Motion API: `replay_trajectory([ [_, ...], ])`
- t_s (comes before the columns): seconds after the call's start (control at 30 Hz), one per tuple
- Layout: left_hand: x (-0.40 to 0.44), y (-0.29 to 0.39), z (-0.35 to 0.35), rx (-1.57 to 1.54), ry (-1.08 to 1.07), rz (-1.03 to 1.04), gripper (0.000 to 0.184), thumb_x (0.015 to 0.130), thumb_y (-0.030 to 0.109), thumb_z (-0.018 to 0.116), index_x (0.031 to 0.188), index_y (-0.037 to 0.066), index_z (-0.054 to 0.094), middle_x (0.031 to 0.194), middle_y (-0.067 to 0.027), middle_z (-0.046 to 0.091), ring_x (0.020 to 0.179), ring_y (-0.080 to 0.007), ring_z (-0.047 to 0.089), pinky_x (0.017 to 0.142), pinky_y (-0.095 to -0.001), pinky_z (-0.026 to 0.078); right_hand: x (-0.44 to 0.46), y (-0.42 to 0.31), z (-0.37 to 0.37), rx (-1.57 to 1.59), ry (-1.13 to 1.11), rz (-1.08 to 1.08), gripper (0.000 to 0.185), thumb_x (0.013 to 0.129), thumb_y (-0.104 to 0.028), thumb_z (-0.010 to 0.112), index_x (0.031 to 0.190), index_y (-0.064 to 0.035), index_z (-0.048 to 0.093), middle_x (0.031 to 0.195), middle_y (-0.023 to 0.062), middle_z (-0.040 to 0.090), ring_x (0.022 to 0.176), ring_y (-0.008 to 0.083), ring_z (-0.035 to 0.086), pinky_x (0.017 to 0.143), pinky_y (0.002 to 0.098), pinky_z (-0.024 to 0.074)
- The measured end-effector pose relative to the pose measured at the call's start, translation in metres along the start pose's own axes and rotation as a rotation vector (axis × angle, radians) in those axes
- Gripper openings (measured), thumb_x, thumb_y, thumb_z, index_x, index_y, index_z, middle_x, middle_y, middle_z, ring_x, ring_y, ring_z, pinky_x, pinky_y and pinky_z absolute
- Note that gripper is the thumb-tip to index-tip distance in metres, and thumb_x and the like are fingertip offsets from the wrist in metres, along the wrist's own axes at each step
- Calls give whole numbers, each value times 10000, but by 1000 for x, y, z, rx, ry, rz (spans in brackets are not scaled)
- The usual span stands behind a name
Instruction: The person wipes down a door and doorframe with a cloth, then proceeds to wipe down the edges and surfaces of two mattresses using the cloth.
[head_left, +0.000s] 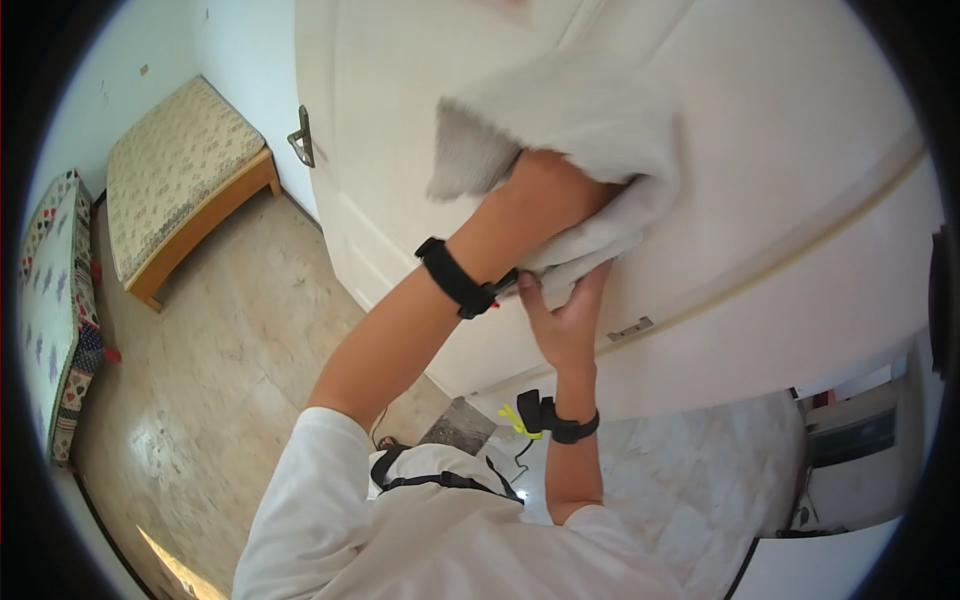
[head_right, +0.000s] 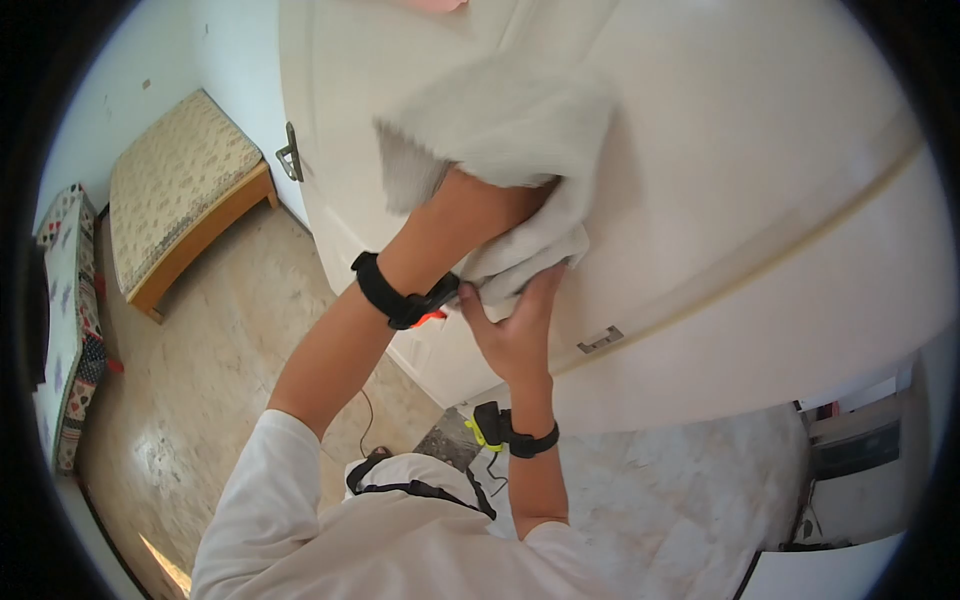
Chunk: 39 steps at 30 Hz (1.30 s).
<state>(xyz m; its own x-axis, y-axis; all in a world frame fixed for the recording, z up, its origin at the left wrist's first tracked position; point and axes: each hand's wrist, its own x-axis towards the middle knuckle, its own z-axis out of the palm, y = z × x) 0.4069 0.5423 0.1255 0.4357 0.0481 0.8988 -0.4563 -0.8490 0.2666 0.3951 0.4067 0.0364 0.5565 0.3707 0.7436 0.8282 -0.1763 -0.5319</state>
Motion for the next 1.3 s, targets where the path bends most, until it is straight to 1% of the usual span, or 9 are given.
replay_trajectory([
  [0.27,-75,-37,26,258,-385,7,411,853,397,615,1124,90,655,1142,-97,658,1070,-296,606,940,-416,455,-40,38,14,60,-313,495,423,821,-282,768,1081,33,657,988,105,708,901,208,660,871,325,485],
  [0.5,-212,-70,19,49,-451,-250,440,841,415,627,1142,94,642,1159,-104,644,1092,-296,589,955,-407,443,-123,106,79,-62,-159,100,273,834,-146,741,1013,30,634,888,82,694,825,228,657,799,354,504],
  [0.6,-219,-71,0,0,-350,-294,453,836,422,632,1150,96,637,1167,-107,638,1102,-297,582,962,-403,438,-172,139,108,236,-208,511,314,828,-86,726,1085,40,599,974,148,662,917,282,636,866,375,480],
  [0.7,-196,-85,-18,8,-236,-262,466,831,430,637,1158,98,631,1174,-110,633,1112,-297,575,969,-399,433,-170,123,115,-82,-206,217,404,831,-96,726,1166,44,549,1124,204,600,1050,323,586,930,401,445],
  [0.83,-143,-121,-50,65,-98,-199,485,824,440,644,1169,100,624,1184,-114,625,1125,-297,565,978,-393,427,-112,97,100,19,-341,425,716,862,-210,723,1418,60,361,1374,248,474,1248,368,488,1058,413,369],
  [0.9,-129,-144,-65,99,-83,-191,494,821,445,647,1174,101,620,1189,-115,621,1131,-297,561,982,-391,424,-76,68,93,-350,-245,388,805,857,-321,731,1436,71,333,1422,282,417,1334,384,396,1117,443,286],
  [1.1,-140,-219,-76,178,-140,-206,523,811,460,657,1190,104,609,1204,-121,610,1151,-297,546,996,-383,414,-4,46,103,40,-10,586,723,944,-405,603,1439,57,351,1474,205,405,1377,316,365,1144,374,250],
  [1.2,-146,-253,-71,184,-128,-250,537,805,468,662,1198,106,603,1211,-124,604,1161,-298,539,1002,-379,409,17,31,144,-225,-73,525,649,949,-433,578,1392,23,443,1402,205,489,1305,343,449,1093,382,327],
  [1.3,-111,-229,-141,-67,-516,-691,429,837,437,610,1091,100,685,1081,-131,688,1057,-287,619,931,-351,461,32,1,177,-322,-123,457,549,947,-373,591,1315,27,510,1324,226,532,1231,379,501,1041,410,380],
])
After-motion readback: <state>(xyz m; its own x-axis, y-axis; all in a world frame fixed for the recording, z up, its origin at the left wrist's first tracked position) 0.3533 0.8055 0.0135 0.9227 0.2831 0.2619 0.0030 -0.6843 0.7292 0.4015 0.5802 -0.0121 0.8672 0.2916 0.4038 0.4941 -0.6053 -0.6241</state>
